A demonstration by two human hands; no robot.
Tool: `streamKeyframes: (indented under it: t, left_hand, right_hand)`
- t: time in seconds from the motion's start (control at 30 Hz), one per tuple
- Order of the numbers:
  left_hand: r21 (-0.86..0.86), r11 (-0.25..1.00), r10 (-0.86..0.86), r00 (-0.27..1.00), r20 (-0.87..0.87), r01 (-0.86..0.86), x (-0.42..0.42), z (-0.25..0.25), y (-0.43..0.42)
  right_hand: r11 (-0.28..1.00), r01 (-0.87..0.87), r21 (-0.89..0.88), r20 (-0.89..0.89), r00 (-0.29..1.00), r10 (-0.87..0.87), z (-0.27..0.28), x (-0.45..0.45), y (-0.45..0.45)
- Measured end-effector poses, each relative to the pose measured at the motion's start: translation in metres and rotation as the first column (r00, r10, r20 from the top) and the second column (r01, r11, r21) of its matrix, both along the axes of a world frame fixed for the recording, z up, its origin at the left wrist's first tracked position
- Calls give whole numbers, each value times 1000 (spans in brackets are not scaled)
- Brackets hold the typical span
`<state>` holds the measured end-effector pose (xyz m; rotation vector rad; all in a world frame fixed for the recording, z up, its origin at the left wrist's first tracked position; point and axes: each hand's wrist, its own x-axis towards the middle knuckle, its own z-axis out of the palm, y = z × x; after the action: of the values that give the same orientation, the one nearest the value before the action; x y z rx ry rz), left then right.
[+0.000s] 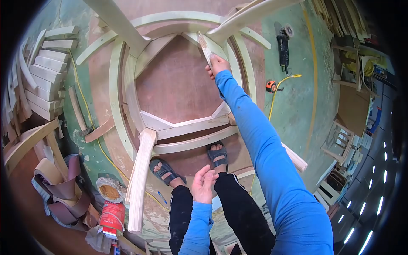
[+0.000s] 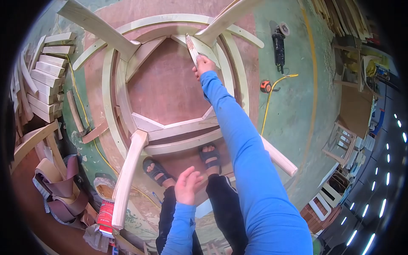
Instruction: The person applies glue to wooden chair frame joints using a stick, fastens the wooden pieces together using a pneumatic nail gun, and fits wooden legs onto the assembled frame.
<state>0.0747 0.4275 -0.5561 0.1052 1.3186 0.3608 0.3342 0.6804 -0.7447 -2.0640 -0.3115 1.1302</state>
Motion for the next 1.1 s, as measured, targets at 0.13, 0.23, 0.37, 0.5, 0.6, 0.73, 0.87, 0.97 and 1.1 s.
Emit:
streamKeyframes:
  t: [0.13,0.23,0.37,0.5,0.6,0.73,0.87,0.97,1.1]
  left_hand:
    - [-24,1000,1,1000,-9,-2,-1,-2,1]
    - [-23,1000,8,1000,5,-8,-2,-2,2]
    - [-35,999,37,999,8,-37,-4,-2,5]
    - [-52,998,30,999,10,-30,-4,-2,7]
    - [-53,998,25,1000,11,-24,-5,1,9]
    - [-35,999,32,999,17,-31,-7,1,10]
    - [-37,998,54,998,27,-53,-10,2,11]
    - [-35,997,70,997,26,-70,-13,2,14]
    - [-33,996,80,996,42,-79,-14,1,14]
  right_hand:
    - [1000,-25,8,34,999,25,-9,-4,23]
    - [1000,17,26,146,989,-20,-34,1,18]
    - [994,110,22,52,992,-111,-28,-9,1]
    - [994,-35,107,-5,999,36,-26,-40,9]
    - [991,-21,130,41,999,16,-41,-52,27]
    - [996,-60,69,145,988,49,-52,-57,40]
    - [994,-110,20,125,986,106,-51,-63,38]
    - [991,-136,9,93,987,135,-47,-68,43]
    - [984,-177,-38,116,977,180,-41,-79,49]
